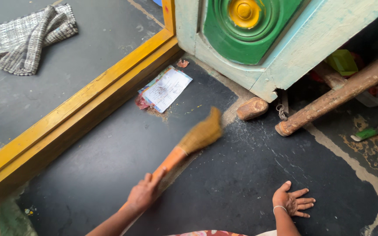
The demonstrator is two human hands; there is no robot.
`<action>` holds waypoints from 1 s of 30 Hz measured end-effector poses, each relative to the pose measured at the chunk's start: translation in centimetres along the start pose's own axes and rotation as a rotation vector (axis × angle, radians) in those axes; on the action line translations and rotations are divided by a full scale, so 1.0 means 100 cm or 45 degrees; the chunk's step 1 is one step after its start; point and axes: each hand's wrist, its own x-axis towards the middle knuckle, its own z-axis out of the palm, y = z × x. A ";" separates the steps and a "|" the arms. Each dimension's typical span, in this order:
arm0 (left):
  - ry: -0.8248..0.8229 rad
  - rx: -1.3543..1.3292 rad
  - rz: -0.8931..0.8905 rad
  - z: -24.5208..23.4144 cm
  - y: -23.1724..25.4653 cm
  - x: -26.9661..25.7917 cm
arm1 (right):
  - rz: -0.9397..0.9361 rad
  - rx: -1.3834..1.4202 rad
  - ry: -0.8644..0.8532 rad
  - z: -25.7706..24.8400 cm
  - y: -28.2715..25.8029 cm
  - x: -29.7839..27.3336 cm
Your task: The person sweeps debris across a stone floor toward a doorway using a hand broom, moving a small rug and clearing dust from the corners.
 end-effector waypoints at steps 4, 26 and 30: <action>0.067 -0.049 -0.004 -0.002 -0.022 -0.026 | -0.138 0.011 -0.022 0.009 -0.014 -0.014; -0.006 -0.030 0.163 -0.020 -0.006 0.008 | -1.318 -0.462 0.016 0.089 -0.117 -0.143; -0.107 0.003 0.172 -0.031 0.006 0.030 | -1.350 -0.219 0.021 0.086 -0.112 -0.147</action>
